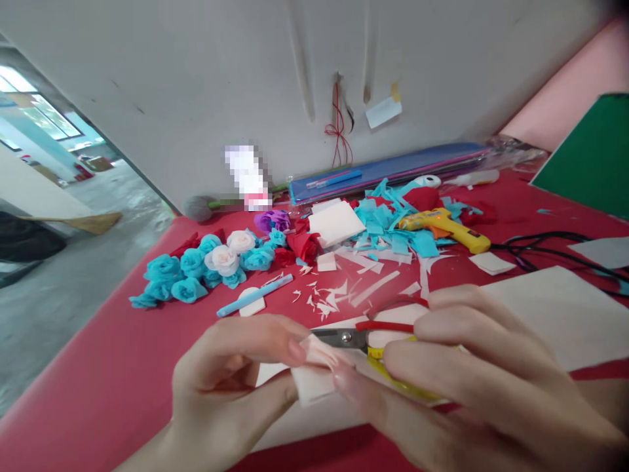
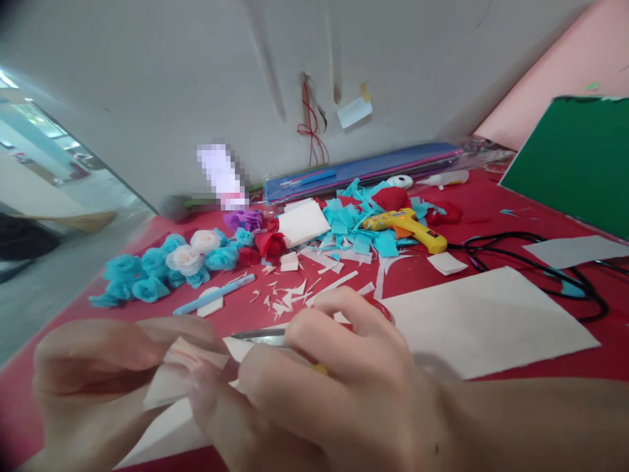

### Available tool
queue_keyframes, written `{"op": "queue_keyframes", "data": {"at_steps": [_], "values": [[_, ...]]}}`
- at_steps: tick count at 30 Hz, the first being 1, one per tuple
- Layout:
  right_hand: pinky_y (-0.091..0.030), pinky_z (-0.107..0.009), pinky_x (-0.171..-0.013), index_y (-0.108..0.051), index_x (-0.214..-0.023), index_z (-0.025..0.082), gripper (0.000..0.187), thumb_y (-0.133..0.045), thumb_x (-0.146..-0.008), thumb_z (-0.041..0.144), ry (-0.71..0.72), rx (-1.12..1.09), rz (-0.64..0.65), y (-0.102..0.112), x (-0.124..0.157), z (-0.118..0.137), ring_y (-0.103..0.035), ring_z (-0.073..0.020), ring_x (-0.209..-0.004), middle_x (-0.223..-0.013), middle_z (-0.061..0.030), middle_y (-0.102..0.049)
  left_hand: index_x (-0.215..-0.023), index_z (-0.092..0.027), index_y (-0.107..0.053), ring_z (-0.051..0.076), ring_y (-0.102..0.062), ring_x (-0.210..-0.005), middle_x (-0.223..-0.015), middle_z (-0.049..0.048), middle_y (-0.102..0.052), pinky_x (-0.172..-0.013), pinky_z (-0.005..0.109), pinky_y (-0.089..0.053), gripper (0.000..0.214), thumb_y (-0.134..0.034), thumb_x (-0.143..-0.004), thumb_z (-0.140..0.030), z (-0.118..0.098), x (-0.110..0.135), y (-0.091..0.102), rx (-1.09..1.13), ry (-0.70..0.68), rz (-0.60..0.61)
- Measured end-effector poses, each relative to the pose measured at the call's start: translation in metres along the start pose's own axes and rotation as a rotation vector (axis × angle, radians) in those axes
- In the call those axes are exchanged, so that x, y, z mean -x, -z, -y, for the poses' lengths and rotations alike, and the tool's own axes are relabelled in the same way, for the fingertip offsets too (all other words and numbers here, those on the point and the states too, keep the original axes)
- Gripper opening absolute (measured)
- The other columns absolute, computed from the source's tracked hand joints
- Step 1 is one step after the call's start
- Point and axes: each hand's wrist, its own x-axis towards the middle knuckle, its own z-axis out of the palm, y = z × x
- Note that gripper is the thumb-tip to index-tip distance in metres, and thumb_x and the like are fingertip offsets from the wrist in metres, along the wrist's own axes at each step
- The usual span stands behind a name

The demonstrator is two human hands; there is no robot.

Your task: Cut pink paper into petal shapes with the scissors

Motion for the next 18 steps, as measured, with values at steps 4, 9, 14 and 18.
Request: {"op": "queue_keyframes", "data": {"at_steps": [4,9,14,18], "values": [[-0.044,-0.027,-0.057,-0.062,-0.073,0.025,0.013,-0.072,-0.067,0.029,0.005,0.027,0.006,0.001,0.004,-0.001,-0.052,-0.0051,-0.057,-0.06,0.0137,-0.059,-0.094,-0.03,-0.06,0.017,-0.067,-0.067,-0.078,-0.0041,-0.069,-0.051,0.026,-0.061,0.038,-0.069,-0.067,-0.005,-0.001,0.001,-0.001,-0.033,0.001,-0.025],[-0.043,-0.027,-0.055,-0.061,-0.068,0.024,0.016,-0.074,-0.064,0.031,0.054,0.008,0.019,0.0,0.004,0.0,-0.05,-0.0046,-0.056,-0.062,0.014,-0.059,-0.096,-0.03,-0.06,0.015,-0.067,-0.067,-0.082,-0.005,-0.069,-0.055,0.023,-0.061,0.044,-0.065,-0.066,0.002,-0.001,-0.002,0.001,-0.001,-0.002,0.013],[-0.044,-0.027,-0.06,-0.058,-0.063,0.024,0.014,-0.07,-0.07,0.025,-0.138,-0.006,-0.041,-0.004,0.003,0.011,-0.051,-0.0059,-0.053,-0.053,0.0133,-0.056,-0.094,-0.03,-0.06,0.016,-0.067,-0.066,-0.081,-0.0046,-0.07,-0.049,0.025,-0.06,0.041,-0.069,-0.065,-0.002,-0.002,-0.002,0.0,-0.002,0.01,-0.018],[-0.044,-0.026,-0.061,-0.061,-0.066,0.025,0.011,-0.067,-0.074,0.029,-0.082,0.036,0.005,-0.003,0.004,0.006,-0.052,-0.0056,-0.056,-0.056,0.0117,-0.057,-0.091,-0.03,-0.061,0.018,-0.068,-0.064,-0.079,-0.004,-0.071,-0.048,0.027,-0.059,0.04,-0.068,-0.064,-0.001,-0.002,-0.003,-0.002,-0.007,0.021,-0.021]]}}
